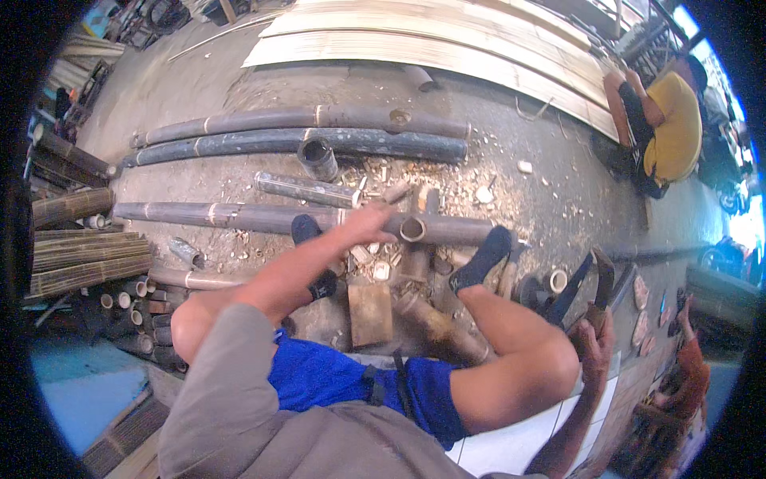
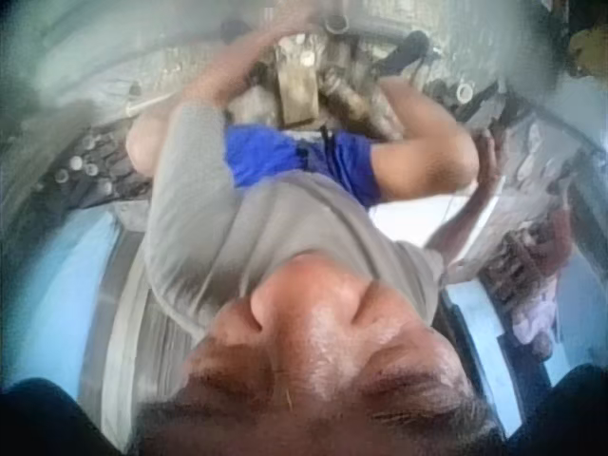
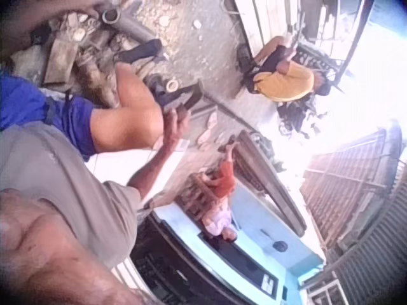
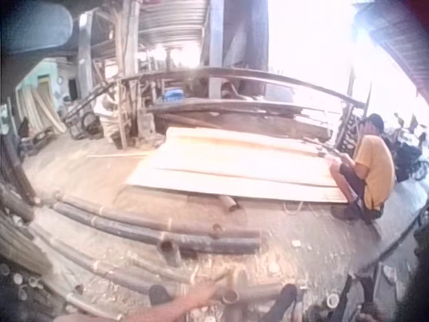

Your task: The person selects a bamboo pole, measures it with a tape measure, and uses a wooden mallet to drive a smaller bamboo piece into the pole. The person then uses a chisel to carve and shape the bamboo.

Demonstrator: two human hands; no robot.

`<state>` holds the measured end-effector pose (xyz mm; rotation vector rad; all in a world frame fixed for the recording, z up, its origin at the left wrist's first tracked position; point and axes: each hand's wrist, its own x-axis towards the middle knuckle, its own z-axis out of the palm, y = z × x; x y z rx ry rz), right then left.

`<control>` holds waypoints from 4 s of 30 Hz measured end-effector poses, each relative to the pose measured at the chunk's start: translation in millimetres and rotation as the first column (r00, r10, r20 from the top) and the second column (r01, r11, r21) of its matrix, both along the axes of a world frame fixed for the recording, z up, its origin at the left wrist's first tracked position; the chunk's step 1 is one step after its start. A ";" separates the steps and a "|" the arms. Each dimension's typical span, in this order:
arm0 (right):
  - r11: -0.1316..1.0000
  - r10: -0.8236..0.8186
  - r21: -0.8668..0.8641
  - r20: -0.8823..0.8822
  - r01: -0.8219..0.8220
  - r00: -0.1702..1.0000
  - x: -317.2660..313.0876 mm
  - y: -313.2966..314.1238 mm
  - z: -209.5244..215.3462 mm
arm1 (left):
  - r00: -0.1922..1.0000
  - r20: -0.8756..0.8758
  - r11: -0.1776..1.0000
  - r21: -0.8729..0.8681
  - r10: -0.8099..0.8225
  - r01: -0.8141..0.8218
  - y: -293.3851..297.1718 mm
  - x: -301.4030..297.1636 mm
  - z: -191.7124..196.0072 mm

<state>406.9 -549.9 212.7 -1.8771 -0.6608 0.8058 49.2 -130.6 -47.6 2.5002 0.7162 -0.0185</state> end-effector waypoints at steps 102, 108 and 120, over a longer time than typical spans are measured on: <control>0.960 -0.269 -0.269 -0.814 0.077 0.514 -251.0 280.1 -212.7 | 0.965 0.203 0.981 0.060 0.167 -0.182 -31.9 9.2 -48.3; 0.923 -0.301 -0.263 -0.948 0.280 0.102 -247.3 315.3 -220.8 | 0.936 0.238 0.965 -0.051 0.261 -0.256 -23.7 -0.2 -58.8; 0.868 -0.243 -0.264 -0.964 0.421 -0.103 -237.2 323.1 -250.0 | 0.925 -0.002 0.897 -0.241 0.381 -0.370 -26.7 29.1 -30.0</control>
